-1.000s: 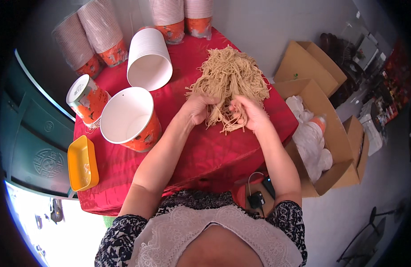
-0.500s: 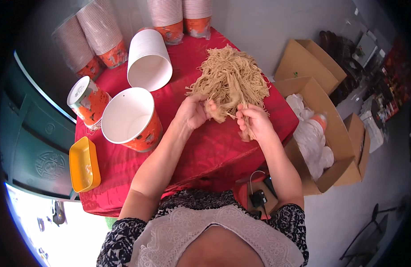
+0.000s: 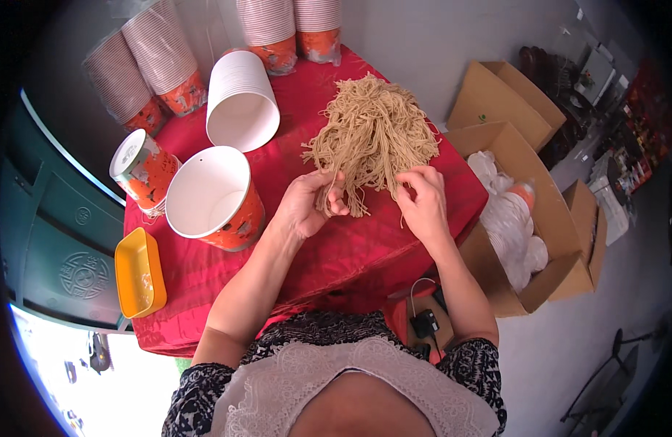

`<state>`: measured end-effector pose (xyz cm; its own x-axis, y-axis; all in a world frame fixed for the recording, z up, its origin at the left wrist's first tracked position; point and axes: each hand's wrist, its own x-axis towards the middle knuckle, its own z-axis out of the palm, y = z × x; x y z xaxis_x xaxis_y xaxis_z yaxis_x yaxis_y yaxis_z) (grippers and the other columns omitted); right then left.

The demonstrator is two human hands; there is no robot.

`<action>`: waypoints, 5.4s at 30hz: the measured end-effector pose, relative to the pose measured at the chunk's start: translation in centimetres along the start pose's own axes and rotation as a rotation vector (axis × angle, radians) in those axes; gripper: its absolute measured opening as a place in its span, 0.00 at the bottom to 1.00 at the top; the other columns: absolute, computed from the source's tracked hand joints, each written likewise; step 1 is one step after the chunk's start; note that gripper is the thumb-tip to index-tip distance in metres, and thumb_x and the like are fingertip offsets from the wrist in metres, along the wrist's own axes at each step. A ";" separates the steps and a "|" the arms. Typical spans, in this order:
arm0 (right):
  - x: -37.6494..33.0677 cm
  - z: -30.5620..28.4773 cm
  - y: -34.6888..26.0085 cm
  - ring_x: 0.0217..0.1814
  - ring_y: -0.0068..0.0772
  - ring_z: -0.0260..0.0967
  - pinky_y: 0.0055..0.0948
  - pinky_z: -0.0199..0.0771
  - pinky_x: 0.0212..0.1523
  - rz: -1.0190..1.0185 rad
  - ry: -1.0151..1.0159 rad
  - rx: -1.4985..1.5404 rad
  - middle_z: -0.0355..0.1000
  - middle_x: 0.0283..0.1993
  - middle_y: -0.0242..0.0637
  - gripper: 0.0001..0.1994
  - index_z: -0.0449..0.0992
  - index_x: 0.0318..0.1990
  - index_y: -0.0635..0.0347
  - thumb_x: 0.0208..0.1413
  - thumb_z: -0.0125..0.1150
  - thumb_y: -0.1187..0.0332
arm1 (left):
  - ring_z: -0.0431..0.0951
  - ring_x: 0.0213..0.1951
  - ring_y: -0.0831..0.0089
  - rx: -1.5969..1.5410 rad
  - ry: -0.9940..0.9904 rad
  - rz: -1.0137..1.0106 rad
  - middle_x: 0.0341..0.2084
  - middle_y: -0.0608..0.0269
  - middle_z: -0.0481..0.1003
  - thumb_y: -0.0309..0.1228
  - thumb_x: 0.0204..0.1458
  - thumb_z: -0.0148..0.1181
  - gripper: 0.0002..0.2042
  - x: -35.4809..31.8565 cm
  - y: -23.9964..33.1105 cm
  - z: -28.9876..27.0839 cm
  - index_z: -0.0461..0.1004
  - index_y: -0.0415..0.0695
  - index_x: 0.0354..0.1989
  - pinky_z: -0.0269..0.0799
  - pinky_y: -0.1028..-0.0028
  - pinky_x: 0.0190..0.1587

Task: The recorder is tying strings around paper bowls or cups as part of a packaging process.

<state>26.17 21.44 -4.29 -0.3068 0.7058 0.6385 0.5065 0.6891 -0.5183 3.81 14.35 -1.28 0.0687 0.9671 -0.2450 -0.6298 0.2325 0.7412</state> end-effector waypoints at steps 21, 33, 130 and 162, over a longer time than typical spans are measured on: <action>2.1 -1.8 -1.0 0.50 0.41 0.61 0.36 0.62 0.54 -0.317 -0.714 0.212 0.66 0.44 0.39 0.06 0.75 0.30 0.59 0.45 0.66 0.72 | 0.73 0.18 0.67 0.028 0.059 0.074 0.16 0.59 0.72 0.34 0.64 0.45 0.15 -3.2 -0.4 -1.6 0.73 0.37 0.31 0.77 0.64 0.30; -1.0 -8.9 -2.0 0.30 0.25 0.75 0.28 0.76 0.32 -0.060 -1.194 0.635 0.80 0.39 0.38 0.15 0.79 0.50 0.59 0.54 0.65 0.70 | 0.76 0.13 0.68 0.608 -0.137 -0.218 0.13 0.54 0.75 0.33 0.61 0.55 0.17 -6.8 0.3 -0.5 0.77 0.32 0.25 0.73 0.75 0.19; -6.1 9.5 -17.7 0.28 0.17 0.65 0.20 0.68 0.31 0.254 -0.483 1.152 0.67 0.26 0.30 0.14 0.64 0.55 0.67 0.64 0.53 0.76 | 0.75 0.35 0.80 0.790 0.214 0.507 0.34 0.63 0.76 0.18 0.53 0.62 0.16 -18.2 -1.0 -5.8 0.68 0.35 0.49 0.73 0.79 0.39; -5.4 10.4 -17.9 0.38 0.26 0.74 0.26 0.74 0.39 0.220 -0.460 0.993 0.76 0.35 0.40 0.13 0.66 0.54 0.68 0.68 0.46 0.69 | 0.65 0.26 0.89 0.611 0.552 0.742 0.24 0.76 0.71 0.19 0.56 0.57 0.02 -17.0 -2.6 -7.5 0.74 0.38 0.32 0.63 0.85 0.30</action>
<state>10.45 7.01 -4.39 -0.6627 0.6809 0.3118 -0.2192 0.2218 -0.9501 -1.46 -3.43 -3.75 -0.6177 0.7437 0.2558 0.1269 -0.2267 0.9657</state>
